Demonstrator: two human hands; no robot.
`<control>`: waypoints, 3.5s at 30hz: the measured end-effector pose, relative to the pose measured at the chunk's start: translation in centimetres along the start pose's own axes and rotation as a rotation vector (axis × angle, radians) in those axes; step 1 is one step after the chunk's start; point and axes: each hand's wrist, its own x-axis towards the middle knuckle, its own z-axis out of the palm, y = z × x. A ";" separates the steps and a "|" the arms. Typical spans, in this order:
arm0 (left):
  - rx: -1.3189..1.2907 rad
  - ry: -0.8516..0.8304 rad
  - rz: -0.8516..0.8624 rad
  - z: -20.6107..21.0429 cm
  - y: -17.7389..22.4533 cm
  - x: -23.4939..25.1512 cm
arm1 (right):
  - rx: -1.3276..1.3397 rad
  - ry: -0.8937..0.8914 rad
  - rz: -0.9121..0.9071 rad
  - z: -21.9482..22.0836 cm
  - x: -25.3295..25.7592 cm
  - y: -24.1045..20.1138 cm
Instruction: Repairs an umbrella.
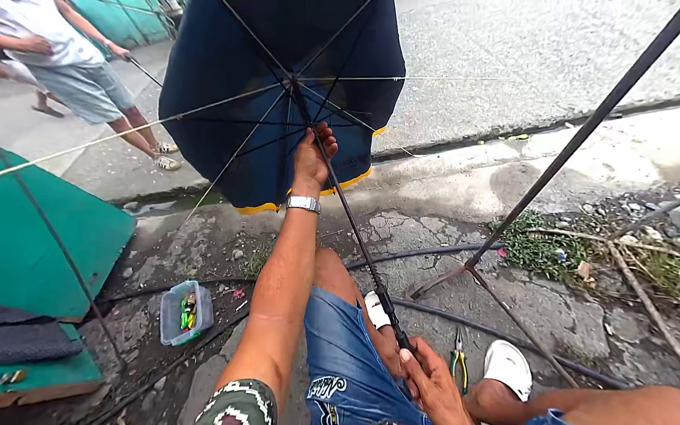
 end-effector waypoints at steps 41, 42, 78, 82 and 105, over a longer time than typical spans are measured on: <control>0.072 -0.163 -0.112 -3.7 -4.8 -6.1 | -0.008 0.002 -0.012 0.9 3.0 -2.6; 0.077 -0.175 -0.127 -3.7 -5.3 -6.9 | 0.001 0.001 -0.022 1.0 3.4 -3.1; 0.362 -0.380 -0.075 -5.5 -7.8 -16.8 | -0.103 0.070 -0.151 2.2 8.8 -6.4; 0.314 -0.359 -0.223 -7.2 -8.6 -17.9 | -0.030 0.034 -0.112 2.3 8.7 -5.6; 0.447 -0.374 -0.228 -9.7 -8.2 -23.0 | -0.076 0.037 -0.119 2.5 9.4 -4.9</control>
